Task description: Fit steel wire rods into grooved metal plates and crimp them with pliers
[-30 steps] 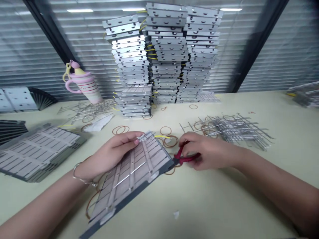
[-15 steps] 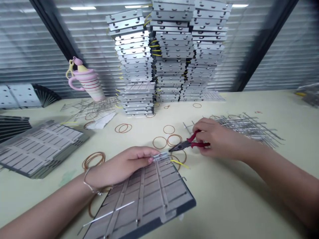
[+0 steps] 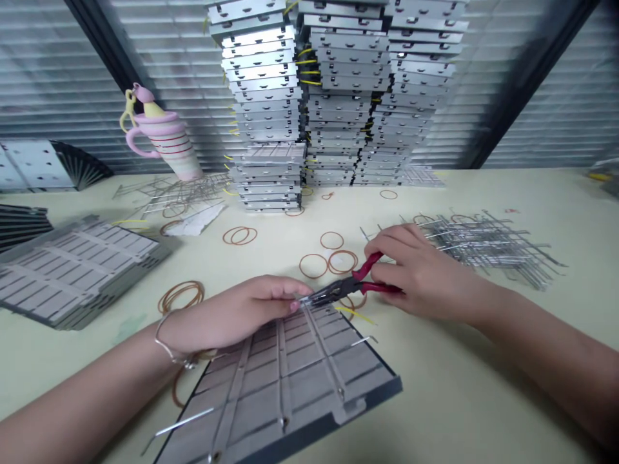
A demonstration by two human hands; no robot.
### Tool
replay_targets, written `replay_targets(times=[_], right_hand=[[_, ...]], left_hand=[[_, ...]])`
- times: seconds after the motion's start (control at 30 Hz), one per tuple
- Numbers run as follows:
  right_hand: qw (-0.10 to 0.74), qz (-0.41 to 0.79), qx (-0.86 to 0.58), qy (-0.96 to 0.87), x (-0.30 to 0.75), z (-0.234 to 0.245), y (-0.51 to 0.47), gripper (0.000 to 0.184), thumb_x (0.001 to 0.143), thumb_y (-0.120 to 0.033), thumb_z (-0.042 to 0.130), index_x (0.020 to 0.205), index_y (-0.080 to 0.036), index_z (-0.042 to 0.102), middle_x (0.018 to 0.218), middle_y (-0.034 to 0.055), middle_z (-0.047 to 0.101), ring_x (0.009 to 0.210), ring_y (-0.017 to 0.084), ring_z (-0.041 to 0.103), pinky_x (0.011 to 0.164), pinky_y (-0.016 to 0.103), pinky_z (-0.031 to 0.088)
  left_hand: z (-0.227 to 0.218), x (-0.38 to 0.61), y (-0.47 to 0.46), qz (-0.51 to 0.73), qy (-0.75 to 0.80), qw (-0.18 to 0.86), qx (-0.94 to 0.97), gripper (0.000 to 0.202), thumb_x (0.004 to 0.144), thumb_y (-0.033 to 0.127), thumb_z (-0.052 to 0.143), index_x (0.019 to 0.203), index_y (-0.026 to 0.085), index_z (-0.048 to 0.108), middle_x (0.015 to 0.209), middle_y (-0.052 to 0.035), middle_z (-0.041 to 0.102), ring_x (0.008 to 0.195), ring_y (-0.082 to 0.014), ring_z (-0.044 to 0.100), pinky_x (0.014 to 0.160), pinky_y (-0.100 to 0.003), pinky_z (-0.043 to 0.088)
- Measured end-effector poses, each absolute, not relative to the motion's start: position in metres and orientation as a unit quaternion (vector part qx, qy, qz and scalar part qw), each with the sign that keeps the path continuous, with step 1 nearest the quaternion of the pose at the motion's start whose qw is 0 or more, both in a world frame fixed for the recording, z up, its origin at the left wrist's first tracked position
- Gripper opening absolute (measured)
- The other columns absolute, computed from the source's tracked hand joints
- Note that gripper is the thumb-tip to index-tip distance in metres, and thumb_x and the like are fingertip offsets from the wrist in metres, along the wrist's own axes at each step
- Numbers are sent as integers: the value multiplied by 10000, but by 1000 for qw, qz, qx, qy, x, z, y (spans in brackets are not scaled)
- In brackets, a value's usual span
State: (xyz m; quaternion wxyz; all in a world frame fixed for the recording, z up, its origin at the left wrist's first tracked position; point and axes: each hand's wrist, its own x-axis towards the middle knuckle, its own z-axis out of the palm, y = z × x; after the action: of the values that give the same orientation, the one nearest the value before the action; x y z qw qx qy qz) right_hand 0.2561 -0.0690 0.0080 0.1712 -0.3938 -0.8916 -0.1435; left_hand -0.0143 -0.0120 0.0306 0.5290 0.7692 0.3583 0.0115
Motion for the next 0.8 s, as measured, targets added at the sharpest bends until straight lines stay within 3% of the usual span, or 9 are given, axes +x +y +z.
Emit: replay_targets(times=[0.13, 0.27, 0.47, 0.8], right_hand=[[179, -128, -398, -890, 257, 3, -66, 117, 862, -256, 548, 889, -144, 570, 978, 112, 591, 922, 230, 483, 786, 353, 381], [163, -149, -439, -871, 252, -1, -67, 329, 795, -230, 583, 1098, -120, 523, 992, 116, 569, 950, 262, 462, 829, 382, 355], [94, -158, -466, -866, 245, -6, -69, 173, 766, -212, 534, 917, -134, 562, 933, 121, 537, 883, 263, 428, 790, 385, 314], [65, -198, -482, -851, 240, -9, -67, 170, 809, -296, 509, 886, -146, 537, 894, 125, 548, 856, 277, 427, 767, 397, 296]], left_hand=[[30, -15, -12, 18, 357, 537, 764, 264, 881, 282, 491, 1085, 238, 654, 1105, 10, 663, 1023, -193, 573, 907, -239, 406], [31, -14, -14, 18, 351, 534, 769, 262, 876, 266, 497, 1073, 261, 669, 1091, 17, 671, 1030, -190, 576, 912, -241, 414], [31, -13, -18, 34, 333, 513, 790, 286, 877, 289, 504, 1099, 308, 683, 1069, 31, 691, 978, -187, 612, 893, -258, 448], [26, -16, -17, 29, 336, 471, 815, 293, 882, 294, 496, 1121, 318, 664, 1187, 59, 645, 1102, -189, 558, 971, -233, 389]])
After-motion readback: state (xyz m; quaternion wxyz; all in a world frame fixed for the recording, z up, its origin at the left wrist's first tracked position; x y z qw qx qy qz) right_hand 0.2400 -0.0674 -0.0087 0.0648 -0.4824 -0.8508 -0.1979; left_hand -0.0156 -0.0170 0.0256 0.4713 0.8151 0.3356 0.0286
